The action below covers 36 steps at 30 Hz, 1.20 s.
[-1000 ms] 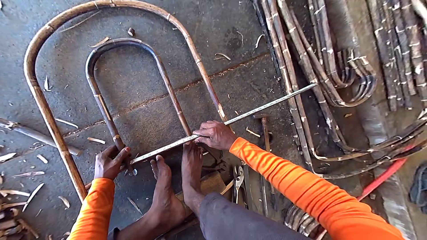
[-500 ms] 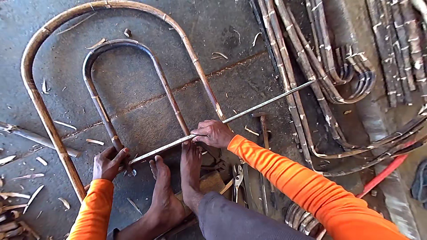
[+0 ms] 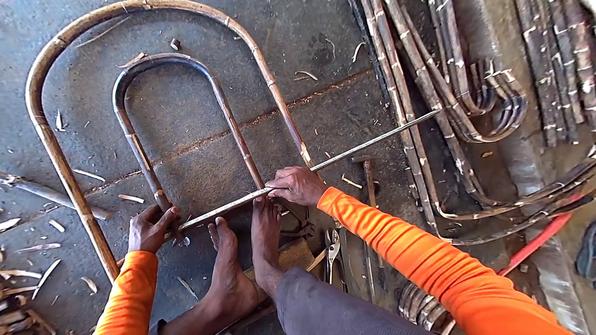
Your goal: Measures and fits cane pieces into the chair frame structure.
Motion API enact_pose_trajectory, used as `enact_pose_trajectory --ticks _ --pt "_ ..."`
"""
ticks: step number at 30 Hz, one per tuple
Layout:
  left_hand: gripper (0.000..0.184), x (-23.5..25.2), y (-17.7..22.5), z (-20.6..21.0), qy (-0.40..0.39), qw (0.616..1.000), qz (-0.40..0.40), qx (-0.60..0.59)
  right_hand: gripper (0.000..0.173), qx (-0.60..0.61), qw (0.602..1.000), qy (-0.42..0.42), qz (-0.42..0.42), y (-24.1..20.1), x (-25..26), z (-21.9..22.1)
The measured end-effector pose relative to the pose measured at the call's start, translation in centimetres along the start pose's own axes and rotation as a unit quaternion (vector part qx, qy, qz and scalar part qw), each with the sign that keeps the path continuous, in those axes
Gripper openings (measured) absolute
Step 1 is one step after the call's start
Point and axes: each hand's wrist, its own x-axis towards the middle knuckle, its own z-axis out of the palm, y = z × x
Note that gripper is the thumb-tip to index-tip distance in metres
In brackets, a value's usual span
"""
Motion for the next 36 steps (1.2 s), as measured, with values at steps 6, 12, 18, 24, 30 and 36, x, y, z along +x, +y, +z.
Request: enact_pose_trajectory --ticks 6,12,18,24,30,36 --pt "0.027 0.0 0.0 0.0 0.004 1.0 0.004 -0.003 0.026 0.002 1.0 0.024 -0.006 0.1 -0.1 0.4" --pt "0.027 0.0 0.3 -0.1 0.0 1.0 0.003 -0.014 0.025 0.01 1.0 0.021 0.002 0.1 0.1 0.2" --pt "0.031 0.5 -0.8 -0.4 -0.001 1.0 0.022 -0.006 0.025 0.012 1.0 0.011 0.007 -0.2 0.2 0.0" --pt "0.032 0.7 -0.7 -0.5 -0.003 0.999 0.041 0.029 0.024 0.045 0.999 0.013 0.007 0.8 1.3 -3.2" --pt "0.039 0.8 -0.9 -0.3 -0.016 1.0 0.025 0.008 0.033 -0.039 0.989 0.142 0.012 5.4 7.1 -11.4" --pt "0.042 0.9 -1.1 -0.3 -0.015 0.999 0.023 0.018 0.034 -0.116 0.986 0.118 0.035 6.6 16.1 -14.6"
